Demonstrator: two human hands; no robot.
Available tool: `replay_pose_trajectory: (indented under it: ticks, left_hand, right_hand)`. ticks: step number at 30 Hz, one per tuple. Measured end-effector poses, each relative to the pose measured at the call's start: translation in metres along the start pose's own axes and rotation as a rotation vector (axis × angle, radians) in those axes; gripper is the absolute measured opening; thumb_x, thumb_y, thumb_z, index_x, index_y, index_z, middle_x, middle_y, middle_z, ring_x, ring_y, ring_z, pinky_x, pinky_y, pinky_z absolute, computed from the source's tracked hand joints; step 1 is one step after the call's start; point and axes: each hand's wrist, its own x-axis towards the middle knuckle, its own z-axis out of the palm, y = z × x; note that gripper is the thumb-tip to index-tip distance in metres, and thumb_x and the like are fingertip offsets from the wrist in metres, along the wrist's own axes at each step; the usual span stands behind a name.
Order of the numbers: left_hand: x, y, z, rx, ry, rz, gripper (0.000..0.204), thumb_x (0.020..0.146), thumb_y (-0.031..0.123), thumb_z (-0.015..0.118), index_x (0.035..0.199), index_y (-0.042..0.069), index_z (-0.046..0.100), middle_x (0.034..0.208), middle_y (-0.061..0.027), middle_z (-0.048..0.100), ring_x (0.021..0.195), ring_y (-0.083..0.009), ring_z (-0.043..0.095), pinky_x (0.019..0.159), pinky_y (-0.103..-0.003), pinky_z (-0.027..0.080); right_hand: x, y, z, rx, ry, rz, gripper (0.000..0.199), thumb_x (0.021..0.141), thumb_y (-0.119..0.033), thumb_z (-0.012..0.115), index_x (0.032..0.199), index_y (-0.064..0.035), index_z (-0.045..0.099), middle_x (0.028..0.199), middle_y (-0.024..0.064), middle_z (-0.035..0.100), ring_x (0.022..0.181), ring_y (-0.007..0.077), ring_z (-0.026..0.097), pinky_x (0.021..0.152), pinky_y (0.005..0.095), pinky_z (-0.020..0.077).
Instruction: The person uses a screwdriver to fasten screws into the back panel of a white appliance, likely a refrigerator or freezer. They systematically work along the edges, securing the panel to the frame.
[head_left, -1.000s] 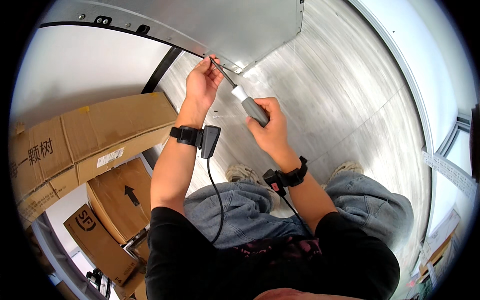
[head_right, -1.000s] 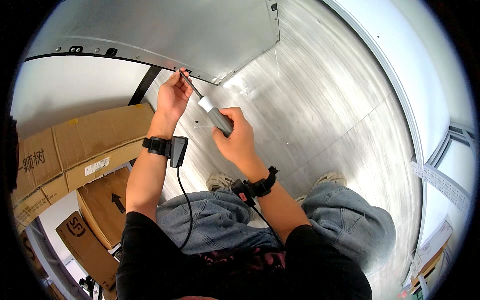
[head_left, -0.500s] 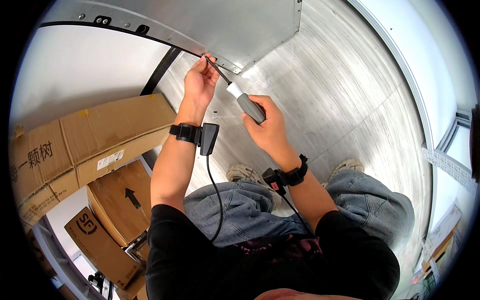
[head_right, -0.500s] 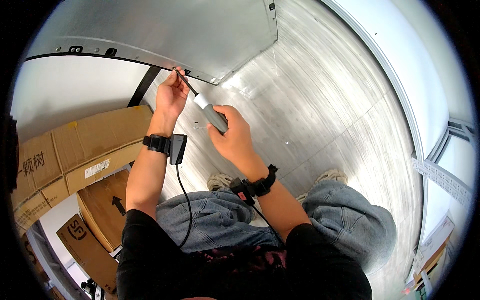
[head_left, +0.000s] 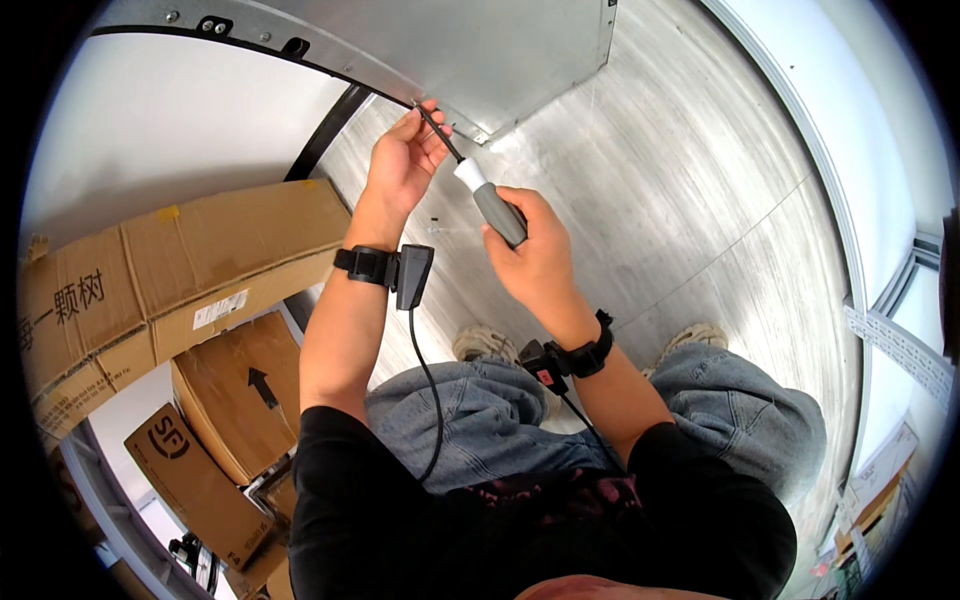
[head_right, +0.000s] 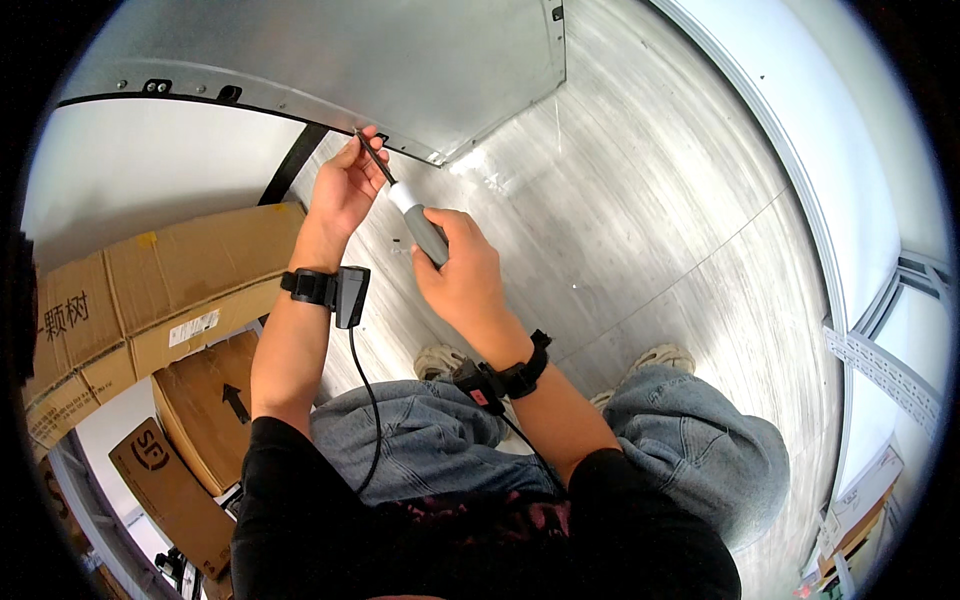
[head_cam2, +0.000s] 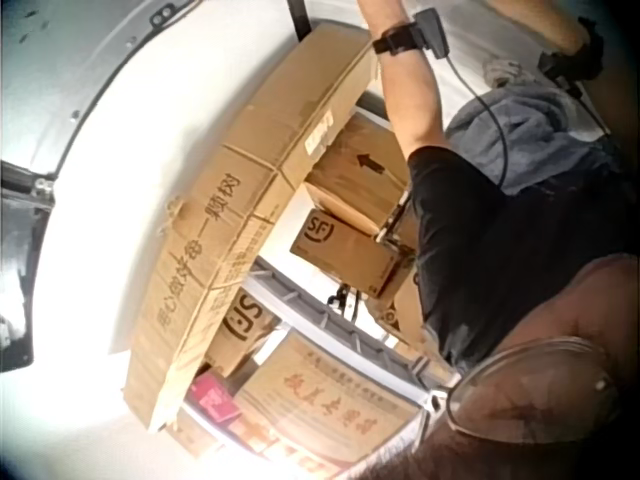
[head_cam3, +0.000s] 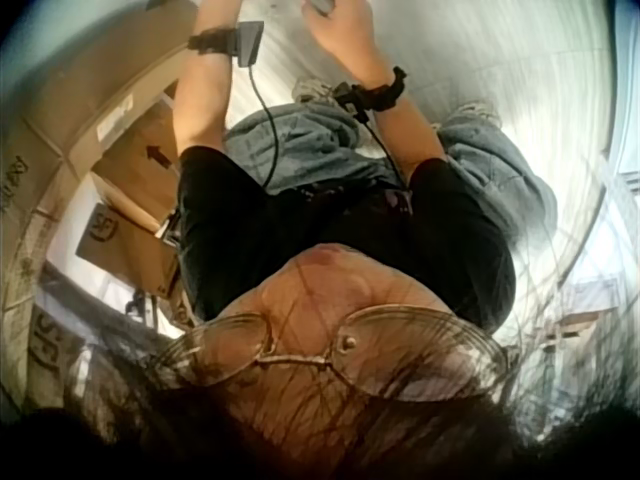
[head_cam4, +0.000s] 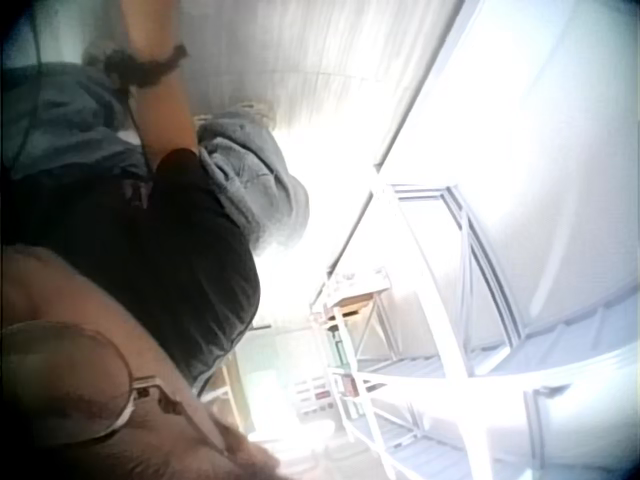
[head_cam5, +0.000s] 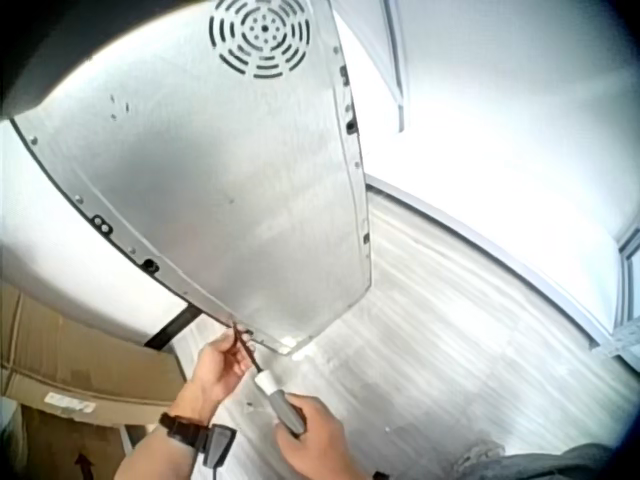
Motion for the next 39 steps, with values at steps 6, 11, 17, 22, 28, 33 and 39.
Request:
replay_pose_trajectory:
  ticks: [6, 11, 17, 22, 28, 33, 39]
  left_hand:
    - [-0.004, 0.009, 0.005, 0.205, -0.009, -0.023, 0.028, 0.096, 0.012, 0.038, 0.118, -0.001, 0.048, 0.102, -0.0117, 0.061, 0.089, -0.0218, 0.064, 0.08, -0.031, 0.055]
    - [-0.002, 0.011, 0.009, 0.277, 0.076, -0.013, 0.023, 0.095, 0.011, 0.042, 0.113, -0.001, 0.051, 0.101, -0.0116, 0.061, 0.087, -0.0212, 0.065, 0.074, -0.029, 0.057]
    - [-0.002, 0.012, 0.01, 0.362, 0.133, -0.015, 0.021, 0.094, 0.013, 0.047, 0.11, 0.0, 0.052, 0.101, -0.0101, 0.061, 0.087, -0.0212, 0.064, 0.075, -0.029, 0.056]
    - [-0.01, 0.018, 0.009, 0.29, -0.04, -0.078, 0.024, 0.093, 0.011, 0.046, 0.114, 0.0, 0.049, 0.105, -0.0116, 0.06, 0.092, -0.0238, 0.064, 0.078, -0.03, 0.056]
    - [-0.01, 0.015, 0.007, 0.351, -0.008, -0.028, 0.023, 0.092, 0.006, 0.047, 0.114, 0.0, 0.048, 0.104, -0.0123, 0.06, 0.088, -0.0249, 0.066, 0.072, -0.03, 0.058]
    - [-0.008, 0.011, 0.007, 0.399, 0.083, -0.018, 0.018, 0.091, 0.007, 0.051, 0.108, 0.002, 0.05, 0.101, -0.0097, 0.061, 0.083, -0.0223, 0.066, 0.068, -0.027, 0.057]
    - [-0.011, 0.012, 0.01, 0.385, -0.007, -0.046, 0.022, 0.093, 0.011, 0.048, 0.113, 0.002, 0.05, 0.099, -0.0082, 0.062, 0.085, -0.0207, 0.066, 0.067, -0.024, 0.056]
  right_hand:
    - [0.001, 0.001, 0.001, 0.148, -0.05, 0.204, 0.037, 0.073, -0.007, 0.067, 0.106, -0.0023, 0.053, 0.091, 0.015, 0.06, 0.075, 0.0253, 0.062, 0.064, 0.0353, 0.0496]
    - [0.004, -0.007, -0.007, -0.003, 0.019, 0.116, 0.039, 0.074, -0.008, 0.067, 0.109, -0.0023, 0.051, 0.088, 0.012, 0.059, 0.071, 0.0218, 0.059, 0.061, 0.0316, 0.0475]
    - [-0.004, 0.009, -0.005, 0.056, -0.002, 0.21, 0.04, 0.08, -0.012, 0.064, 0.114, -0.0036, 0.046, 0.087, 0.0116, 0.059, 0.07, 0.0193, 0.058, 0.058, 0.031, 0.0464]
    - [-0.004, -0.008, -0.003, 0.28, -0.093, 0.482, 0.03, 0.09, -0.021, 0.054, 0.113, -0.0033, 0.046, 0.079, 0.0104, 0.059, 0.061, 0.0162, 0.057, 0.055, 0.0302, 0.0453]
    - [0.003, -0.009, -0.009, 0.409, -0.199, 0.56, 0.034, 0.089, -0.026, 0.056, 0.11, -0.0019, 0.046, 0.082, 0.0089, 0.059, 0.065, 0.0155, 0.055, 0.057, 0.0281, 0.044]
    - [-0.007, -0.003, 0.005, -0.006, 0.068, 0.139, 0.041, 0.084, -0.032, 0.063, 0.105, 0.0001, 0.049, 0.087, 0.0091, 0.058, 0.075, 0.0167, 0.053, 0.061, 0.0276, 0.0438]
    - [-0.003, -0.006, -0.005, 0.447, -0.168, 0.623, 0.032, 0.089, -0.03, 0.056, 0.099, -0.0006, 0.052, 0.072, 0.0053, 0.055, 0.055, 0.0109, 0.051, 0.048, 0.0223, 0.04]
